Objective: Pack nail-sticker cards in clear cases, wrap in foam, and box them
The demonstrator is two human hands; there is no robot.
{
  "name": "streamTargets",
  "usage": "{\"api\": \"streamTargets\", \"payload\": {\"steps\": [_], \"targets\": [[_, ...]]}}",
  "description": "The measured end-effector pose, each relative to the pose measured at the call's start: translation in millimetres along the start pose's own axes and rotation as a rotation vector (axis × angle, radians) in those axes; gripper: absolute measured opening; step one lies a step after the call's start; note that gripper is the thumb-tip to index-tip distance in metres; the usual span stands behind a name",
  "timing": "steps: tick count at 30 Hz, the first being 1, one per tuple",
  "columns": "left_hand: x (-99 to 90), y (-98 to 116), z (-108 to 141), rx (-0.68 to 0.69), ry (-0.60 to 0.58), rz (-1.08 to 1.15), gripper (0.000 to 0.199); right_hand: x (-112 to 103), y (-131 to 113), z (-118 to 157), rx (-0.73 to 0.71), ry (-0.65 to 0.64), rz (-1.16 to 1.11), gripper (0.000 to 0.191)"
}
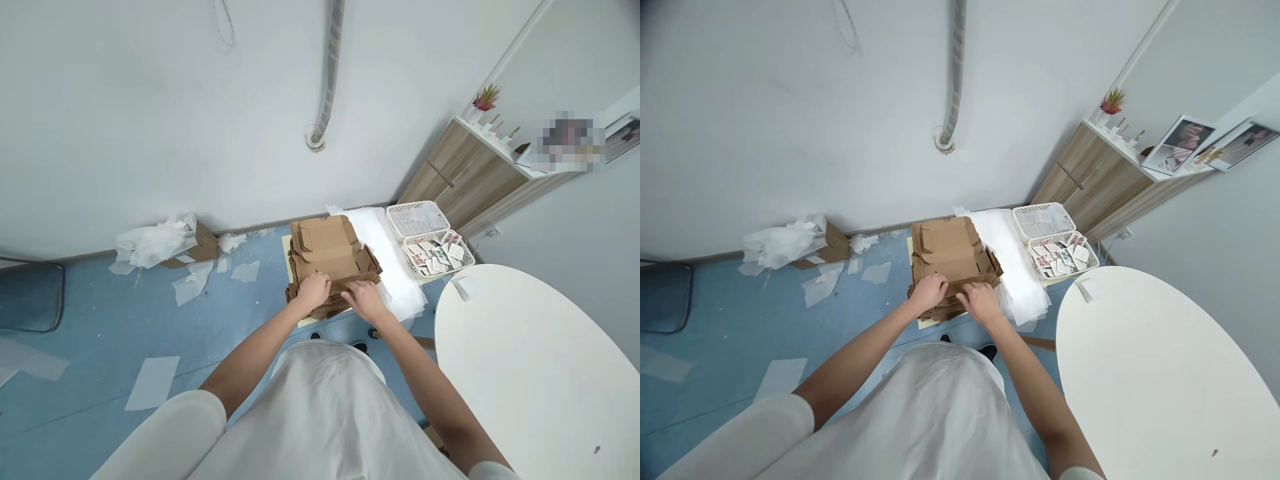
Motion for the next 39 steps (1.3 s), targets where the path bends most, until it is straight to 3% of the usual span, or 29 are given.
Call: {"api": "streamTargets", "payload": {"steps": [3,6,8,12,14,18,21,27,33,36,39], "targets": [[-15.9,-1.7,2.2,-0.005,0.097,0.043,0.027,19.7,13.5,0.0,0.120,-0.059,0.001,0.037],[-37.9,-5.0,10.1,0.005,0.259,0.116,0.028,23.8,31.4,4.2,0.173,-0.042,-0.224,0.039],[-47.4,-5.6,18.0,0.021,0.329,0.161,0.026,11.7,43.1,6.8,0.183,0.047,-0.472,0.052],[-47.9,2.5,32.5,0.087,0.346,0.217,0.023,-35.9,71.0,11.2,0.256,0.402,-0.925,0.071],[-41.7,10.6,37.4,0.131,0.321,0.223,0.023,-50.3,76.4,7.6,0.287,0.440,-1.009,0.075],[-27.2,27.8,43.8,0.212,0.251,0.219,0.024,-60.6,75.0,-4.4,0.336,0.376,-0.904,0.063],[-25.4,26.8,46.2,0.153,0.255,0.208,0.022,-68.3,67.6,-7.6,0.295,0.426,-0.695,0.050],[-39.9,-9.7,49.4,-0.114,0.433,0.271,0.051,-81.5,49.3,-3.3,0.163,0.548,-0.602,0.051],[-41.5,-46.6,50.2,-0.315,0.499,0.426,0.080,-110.7,48.4,8.7,-0.002,0.802,-0.603,0.045],[-44.7,-55.6,49.4,-0.338,0.532,0.551,0.089,-117.0,53.6,16.6,-0.009,0.908,-0.680,0.045],[-53.0,-54.6,43.2,-0.294,0.564,0.649,0.078,-117.9,57.4,29.9,0.018,0.984,-0.738,0.047]]}}
Point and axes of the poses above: each hand's wrist, its own z-axis away from the middle knuckle, its own x-axis out of the palm, y = z × x, the point moved 8 cm from there along -z, towards the middle knuckle, and after that the axes turned 14 degrees about -z, right-handed, at the moved point
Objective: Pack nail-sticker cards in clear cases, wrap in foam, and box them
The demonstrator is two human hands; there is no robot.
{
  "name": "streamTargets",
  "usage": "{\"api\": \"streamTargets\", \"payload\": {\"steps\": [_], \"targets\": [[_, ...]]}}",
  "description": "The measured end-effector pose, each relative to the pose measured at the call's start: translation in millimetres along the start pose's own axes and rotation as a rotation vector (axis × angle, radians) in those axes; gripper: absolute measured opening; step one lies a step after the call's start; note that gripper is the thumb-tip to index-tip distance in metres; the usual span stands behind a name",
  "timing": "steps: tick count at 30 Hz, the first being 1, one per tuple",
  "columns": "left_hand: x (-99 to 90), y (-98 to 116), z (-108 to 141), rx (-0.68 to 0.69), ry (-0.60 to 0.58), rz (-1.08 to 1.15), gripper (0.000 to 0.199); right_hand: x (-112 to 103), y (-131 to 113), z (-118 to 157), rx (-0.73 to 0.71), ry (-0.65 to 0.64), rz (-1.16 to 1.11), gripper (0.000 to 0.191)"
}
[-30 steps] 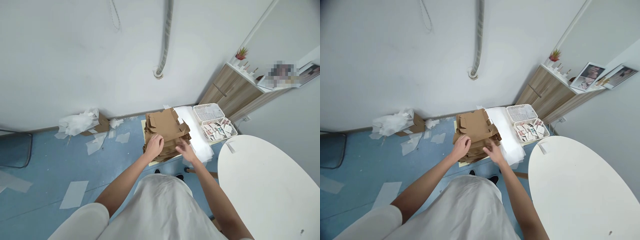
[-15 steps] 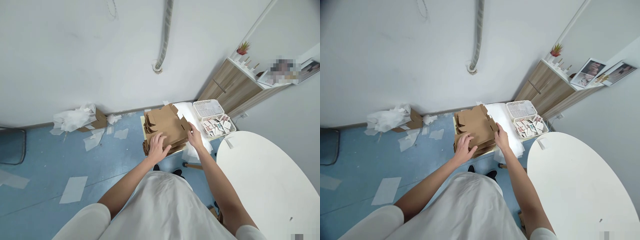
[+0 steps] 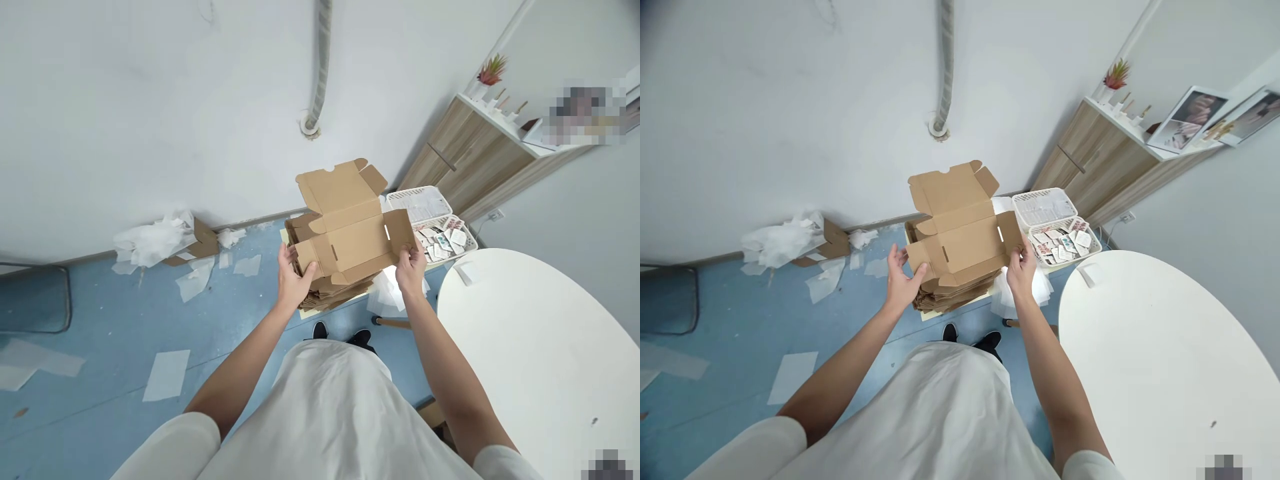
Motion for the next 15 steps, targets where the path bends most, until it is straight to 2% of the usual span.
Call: {"api": "streamTargets", "payload": {"steps": [4,7,11,15], "targets": [[19.6,26.1,-8.9,0.069,-0.108,0.099,0.039,-31.0,4.1,16.9,0.053,0.114,0.016,0.048],[44.2,53.4,-7.2,0.125,-0.187,0.083,0.026,-67.2,17.7,33.9,0.132,0.197,0.083,0.047],[88.7,91.8,10.1,0.217,-0.339,-0.020,0.021,-132.8,38.2,63.2,0.224,0.367,0.110,0.044],[140.1,133.5,41.0,0.367,-0.487,-0.128,0.020,-205.2,54.5,103.3,0.302,0.547,0.054,0.041]]}}
Point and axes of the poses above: each hand's wrist, its own z-axis away from the middle knuckle, its own x-axis out of the palm, y = z × x, the point moved 8 cm from there along -z, towards the middle knuckle, and after that the axes turned 14 degrees about -z, right-handed, at the moved point
